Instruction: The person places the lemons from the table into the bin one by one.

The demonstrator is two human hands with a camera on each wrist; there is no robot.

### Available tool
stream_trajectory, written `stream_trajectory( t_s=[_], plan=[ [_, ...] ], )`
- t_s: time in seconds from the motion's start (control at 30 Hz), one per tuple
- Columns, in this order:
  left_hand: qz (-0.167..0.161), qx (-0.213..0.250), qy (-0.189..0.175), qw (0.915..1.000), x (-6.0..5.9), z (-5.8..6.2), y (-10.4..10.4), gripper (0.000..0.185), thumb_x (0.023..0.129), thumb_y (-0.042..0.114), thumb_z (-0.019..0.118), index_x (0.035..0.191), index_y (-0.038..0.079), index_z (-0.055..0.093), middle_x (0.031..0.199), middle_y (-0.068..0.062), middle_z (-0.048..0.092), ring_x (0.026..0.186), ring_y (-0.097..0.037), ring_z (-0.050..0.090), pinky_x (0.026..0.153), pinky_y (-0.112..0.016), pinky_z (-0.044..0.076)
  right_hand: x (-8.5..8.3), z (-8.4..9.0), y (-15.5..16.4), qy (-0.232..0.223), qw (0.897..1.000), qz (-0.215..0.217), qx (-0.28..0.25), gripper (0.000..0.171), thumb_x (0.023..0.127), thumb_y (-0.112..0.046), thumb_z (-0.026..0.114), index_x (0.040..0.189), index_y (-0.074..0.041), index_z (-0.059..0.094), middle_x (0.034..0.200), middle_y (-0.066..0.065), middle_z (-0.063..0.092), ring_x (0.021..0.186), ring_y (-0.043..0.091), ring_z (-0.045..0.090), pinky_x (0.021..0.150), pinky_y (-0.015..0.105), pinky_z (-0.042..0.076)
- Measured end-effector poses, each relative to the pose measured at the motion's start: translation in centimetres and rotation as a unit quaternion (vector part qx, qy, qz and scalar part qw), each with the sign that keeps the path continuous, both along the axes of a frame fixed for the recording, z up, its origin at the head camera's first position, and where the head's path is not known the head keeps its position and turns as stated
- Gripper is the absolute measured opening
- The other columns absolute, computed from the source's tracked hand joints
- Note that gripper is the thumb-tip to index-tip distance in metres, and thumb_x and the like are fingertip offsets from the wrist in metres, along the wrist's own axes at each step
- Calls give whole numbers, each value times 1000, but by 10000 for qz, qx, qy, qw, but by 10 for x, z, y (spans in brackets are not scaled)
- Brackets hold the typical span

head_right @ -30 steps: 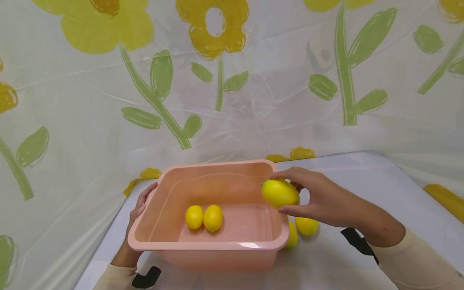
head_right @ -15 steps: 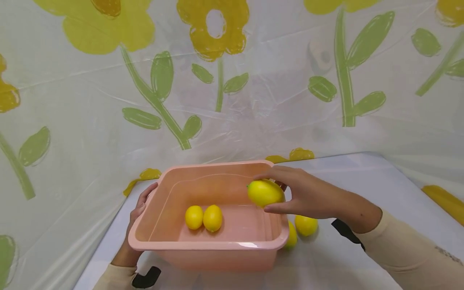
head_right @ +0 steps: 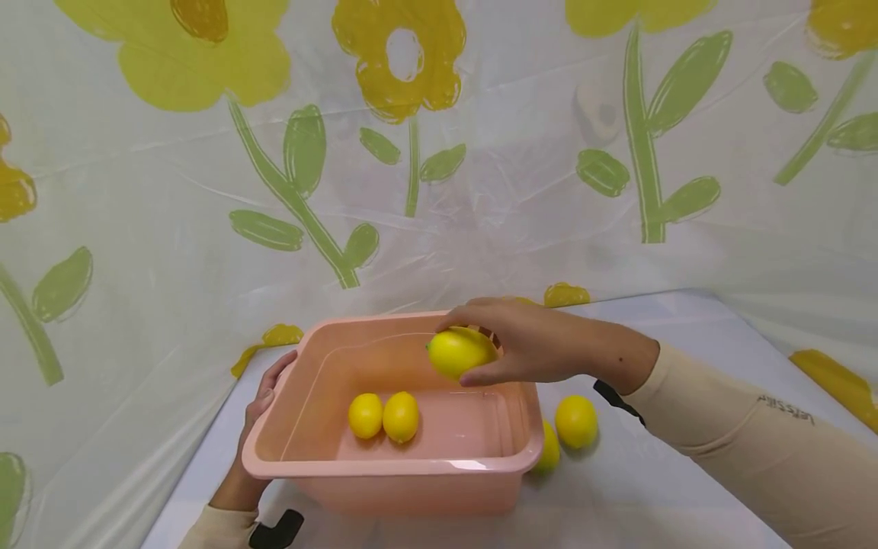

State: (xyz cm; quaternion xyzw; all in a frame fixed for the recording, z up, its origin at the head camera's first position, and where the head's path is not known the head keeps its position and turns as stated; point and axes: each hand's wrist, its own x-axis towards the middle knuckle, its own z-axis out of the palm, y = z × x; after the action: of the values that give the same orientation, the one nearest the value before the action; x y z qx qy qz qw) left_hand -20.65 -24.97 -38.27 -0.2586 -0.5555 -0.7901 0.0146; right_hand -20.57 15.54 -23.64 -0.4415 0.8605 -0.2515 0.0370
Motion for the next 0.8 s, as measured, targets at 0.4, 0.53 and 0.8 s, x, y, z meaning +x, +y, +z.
stream_trajectory(
  t_s=[0.4,0.53,0.8],
  plan=[
    [-478,463,-10,9978,-3,-2,-2,40,103,20,42,140,29,52,136,11,56,119,-1,55,101,-16,47,-10,21,-41,56,9991,398,164,54,88,-31,77,136,-24,57,131,-8,61,100,12,56,82,33,55],
    [-434,373,173,9982,-2,-3,-1,40,104,20,39,142,28,49,138,11,55,121,-1,54,101,-15,47,-15,20,-53,65,9984,475,294,53,88,-30,77,136,-22,58,131,-7,61,102,13,56,82,30,54],
    [-39,54,94,9999,4,-4,1,41,104,23,33,143,28,45,142,11,51,125,-1,52,103,-16,46,-25,15,-74,-3,9967,646,483,50,88,-29,76,135,-22,59,133,-6,60,108,12,55,85,33,54]
  ],
)
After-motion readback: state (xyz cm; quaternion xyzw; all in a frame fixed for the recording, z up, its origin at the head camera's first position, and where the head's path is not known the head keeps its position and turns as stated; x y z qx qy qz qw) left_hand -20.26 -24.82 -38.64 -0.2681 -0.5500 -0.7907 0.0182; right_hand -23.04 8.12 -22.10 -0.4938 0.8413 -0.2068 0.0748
